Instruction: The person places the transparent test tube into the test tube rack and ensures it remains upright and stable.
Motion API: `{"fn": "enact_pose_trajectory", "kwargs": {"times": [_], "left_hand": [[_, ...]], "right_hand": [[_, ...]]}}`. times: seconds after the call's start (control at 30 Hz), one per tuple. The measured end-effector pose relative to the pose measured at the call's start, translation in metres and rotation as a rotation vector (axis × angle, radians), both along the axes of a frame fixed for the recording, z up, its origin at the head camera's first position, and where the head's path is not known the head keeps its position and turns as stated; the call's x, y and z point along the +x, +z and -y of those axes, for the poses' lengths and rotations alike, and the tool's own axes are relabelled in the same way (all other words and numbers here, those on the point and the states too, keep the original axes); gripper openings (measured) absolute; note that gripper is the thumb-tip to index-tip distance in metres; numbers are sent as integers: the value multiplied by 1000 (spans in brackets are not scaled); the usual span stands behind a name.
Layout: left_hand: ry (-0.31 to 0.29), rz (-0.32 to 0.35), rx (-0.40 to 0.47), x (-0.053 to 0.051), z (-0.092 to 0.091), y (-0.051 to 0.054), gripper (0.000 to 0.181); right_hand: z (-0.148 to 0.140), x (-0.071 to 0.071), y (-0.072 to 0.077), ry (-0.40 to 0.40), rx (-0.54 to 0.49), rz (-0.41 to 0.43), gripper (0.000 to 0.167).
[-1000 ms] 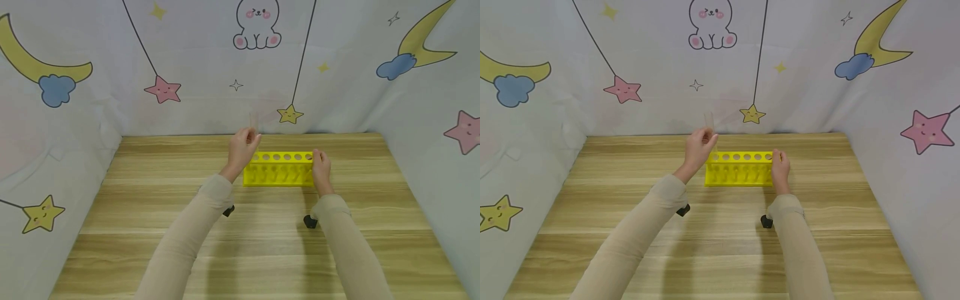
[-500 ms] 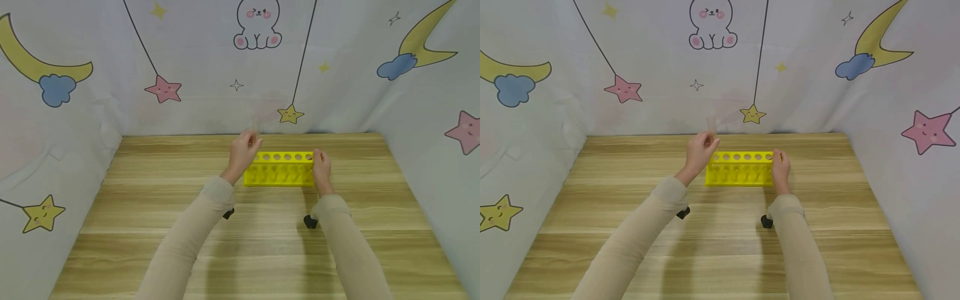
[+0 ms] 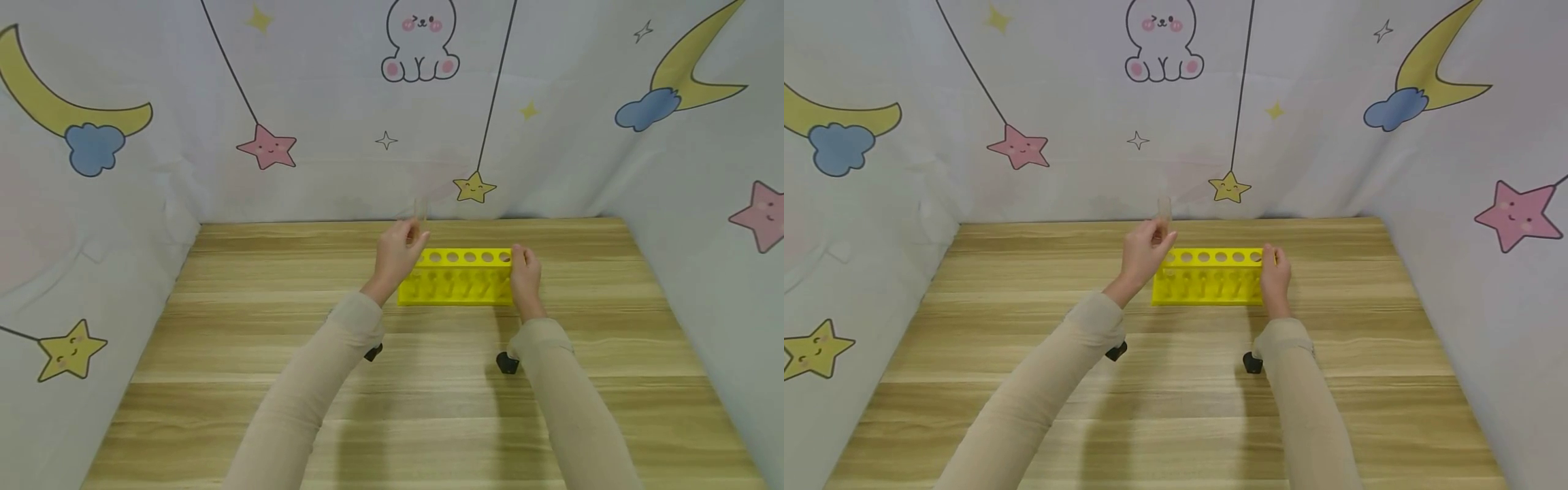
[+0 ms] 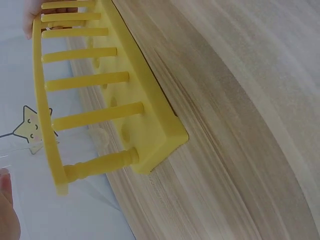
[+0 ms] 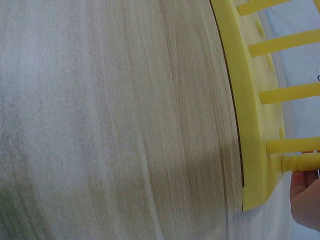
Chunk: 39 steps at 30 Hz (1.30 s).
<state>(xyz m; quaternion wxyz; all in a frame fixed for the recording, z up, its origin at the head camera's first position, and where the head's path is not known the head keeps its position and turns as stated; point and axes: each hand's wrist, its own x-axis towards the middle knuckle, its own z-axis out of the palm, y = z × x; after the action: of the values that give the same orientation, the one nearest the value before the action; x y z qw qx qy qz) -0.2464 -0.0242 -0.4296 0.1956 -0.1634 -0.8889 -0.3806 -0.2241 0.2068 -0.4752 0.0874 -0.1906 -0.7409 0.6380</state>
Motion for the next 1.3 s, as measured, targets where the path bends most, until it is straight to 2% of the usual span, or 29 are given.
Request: {"fn": "enact_pose_trajectory", "kwargs": {"times": [0.17, 0.37, 0.5, 0.73, 1.3], "left_hand": [[-4, 3, -20, 0, 0, -2, 19], [-13, 1, -14, 1, 0, -3, 21], [-20, -8, -5, 1, 0, -5, 21], [-25, 11, 8, 4, 0, -9, 17], [9, 28, -17, 7, 0, -14, 21]], "right_hand": [[-6, -4, -13, 31, 36, -12, 39], [-7, -5, -17, 22, 49, -13, 35], [-6, -5, -16, 16, 49, -5, 33], [5, 7, 8, 18, 24, -11, 41], [4, 7, 7, 27, 6, -9, 40]]}}
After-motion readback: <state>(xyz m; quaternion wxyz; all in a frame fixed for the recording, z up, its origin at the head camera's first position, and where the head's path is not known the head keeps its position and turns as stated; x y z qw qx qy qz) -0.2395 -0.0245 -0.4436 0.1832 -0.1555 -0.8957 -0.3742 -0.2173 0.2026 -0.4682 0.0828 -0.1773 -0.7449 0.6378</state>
